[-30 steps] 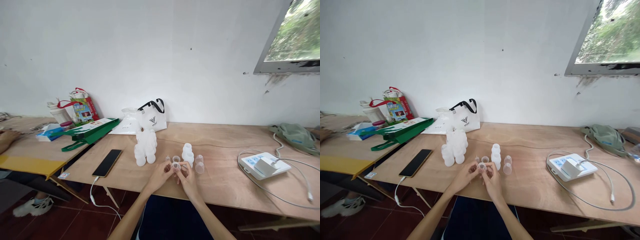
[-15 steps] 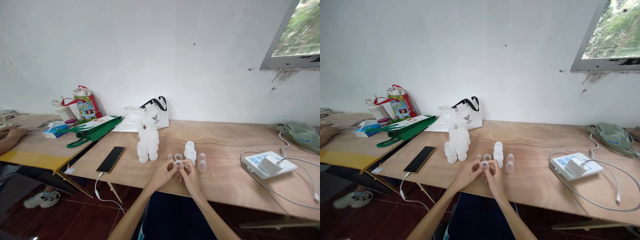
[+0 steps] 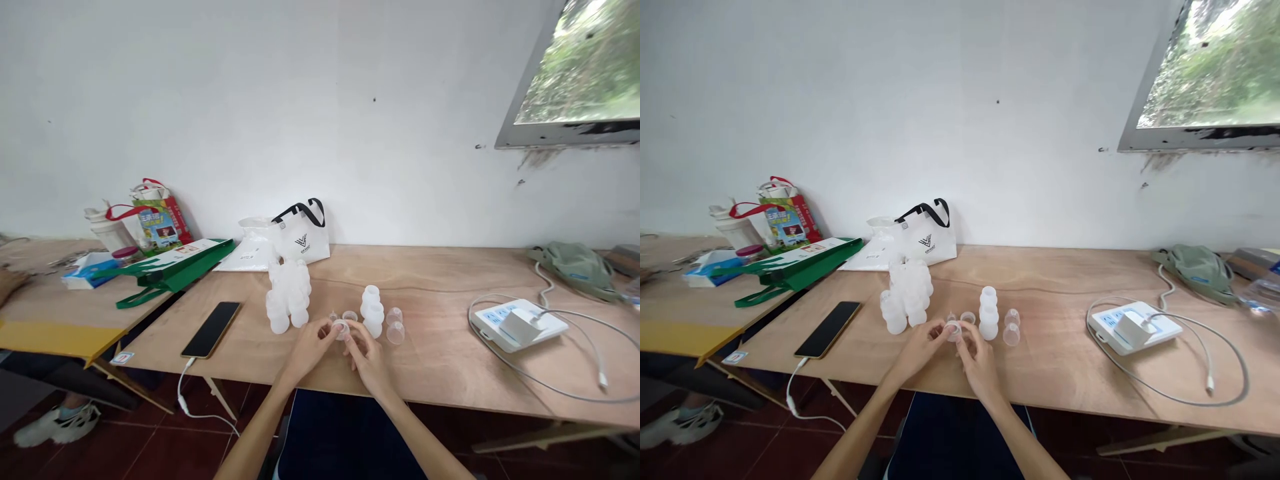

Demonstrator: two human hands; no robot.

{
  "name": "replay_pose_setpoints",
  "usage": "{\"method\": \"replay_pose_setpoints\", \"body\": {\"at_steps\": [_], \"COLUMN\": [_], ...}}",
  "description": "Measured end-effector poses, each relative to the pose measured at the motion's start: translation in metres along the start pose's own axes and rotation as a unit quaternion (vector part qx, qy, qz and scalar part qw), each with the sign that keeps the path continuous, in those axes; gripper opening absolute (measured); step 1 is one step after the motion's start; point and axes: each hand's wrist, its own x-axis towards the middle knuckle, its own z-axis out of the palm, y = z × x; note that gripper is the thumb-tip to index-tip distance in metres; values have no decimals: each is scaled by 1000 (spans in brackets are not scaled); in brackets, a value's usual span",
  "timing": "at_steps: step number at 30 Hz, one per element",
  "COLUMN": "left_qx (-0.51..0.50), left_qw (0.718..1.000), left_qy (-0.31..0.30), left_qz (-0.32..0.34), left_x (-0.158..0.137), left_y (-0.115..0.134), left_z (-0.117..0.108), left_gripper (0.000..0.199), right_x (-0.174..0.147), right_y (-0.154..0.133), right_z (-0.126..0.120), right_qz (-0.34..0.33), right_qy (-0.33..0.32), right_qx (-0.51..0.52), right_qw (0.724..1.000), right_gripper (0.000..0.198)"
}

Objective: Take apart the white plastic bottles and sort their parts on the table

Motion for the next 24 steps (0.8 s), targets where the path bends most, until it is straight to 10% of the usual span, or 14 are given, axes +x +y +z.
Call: {"method": "replay_pose_setpoints", "body": {"at_steps": [16, 24], "left_qx": [-250, -336], "left_qw": [958, 936], "left_qy": [-131, -98], "left_qz": [-44, -41], "left_x": [-6, -10], "left_y": [4, 16], "left_z": [-15, -26], "left_gripper": [48, 49], "right_x": [-7, -3], "right_y": [-9, -25], "right_z": [-1, -22], "right_qz": [-151, -287], "right_qy": [34, 75], "right_qx": [-138, -293], "right_qw": [978, 909], "right_gripper": [41, 43]}}
